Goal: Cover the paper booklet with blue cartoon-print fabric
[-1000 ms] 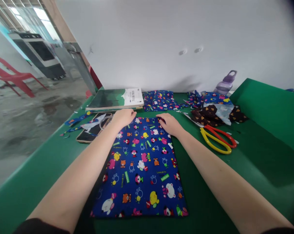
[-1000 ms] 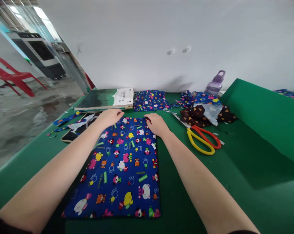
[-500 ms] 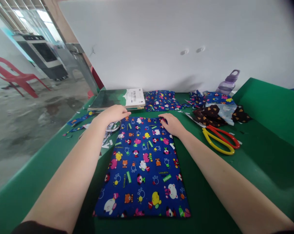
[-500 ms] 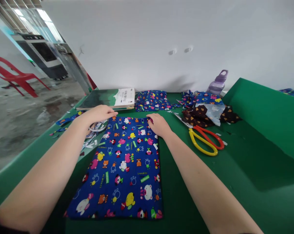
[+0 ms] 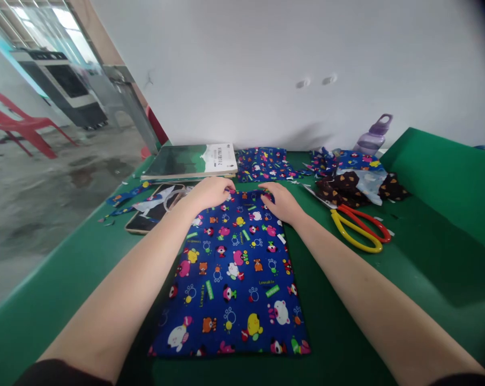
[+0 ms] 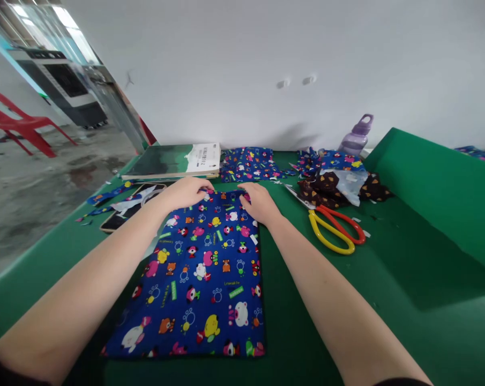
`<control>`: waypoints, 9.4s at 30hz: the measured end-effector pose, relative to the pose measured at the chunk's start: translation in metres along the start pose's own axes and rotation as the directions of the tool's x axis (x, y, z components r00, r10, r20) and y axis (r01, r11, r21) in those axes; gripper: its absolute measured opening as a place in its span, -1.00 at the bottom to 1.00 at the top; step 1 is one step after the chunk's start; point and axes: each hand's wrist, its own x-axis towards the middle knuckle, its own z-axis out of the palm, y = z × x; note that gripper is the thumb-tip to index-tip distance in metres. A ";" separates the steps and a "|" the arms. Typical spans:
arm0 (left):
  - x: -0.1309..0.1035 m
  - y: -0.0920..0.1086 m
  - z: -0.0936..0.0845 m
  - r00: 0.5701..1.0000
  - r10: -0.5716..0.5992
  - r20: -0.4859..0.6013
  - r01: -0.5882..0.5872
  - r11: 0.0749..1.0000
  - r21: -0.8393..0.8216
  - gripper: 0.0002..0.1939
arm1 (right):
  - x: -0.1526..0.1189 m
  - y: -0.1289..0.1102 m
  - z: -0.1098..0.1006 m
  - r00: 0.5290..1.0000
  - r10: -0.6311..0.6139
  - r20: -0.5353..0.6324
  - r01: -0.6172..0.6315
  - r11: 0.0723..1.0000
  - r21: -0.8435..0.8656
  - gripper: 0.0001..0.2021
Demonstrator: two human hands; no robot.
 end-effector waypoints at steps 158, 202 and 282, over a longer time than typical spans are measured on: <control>0.005 0.036 0.045 0.933 0.173 -0.315 -0.124 0.978 0.168 -0.77 | 0.001 -0.017 -0.002 0.971 -0.126 0.202 0.130 0.992 -0.005 -0.55; 0.003 0.039 0.044 0.926 0.161 -0.341 -0.100 0.977 0.190 -0.74 | 0.001 -0.020 -0.003 0.973 -0.127 0.190 0.128 0.992 0.008 -0.52; -0.049 0.097 0.000 0.926 0.221 -0.305 -0.226 0.974 0.021 -0.71 | -0.146 0.050 -0.142 0.774 0.624 0.113 -0.455 0.671 -0.586 -0.39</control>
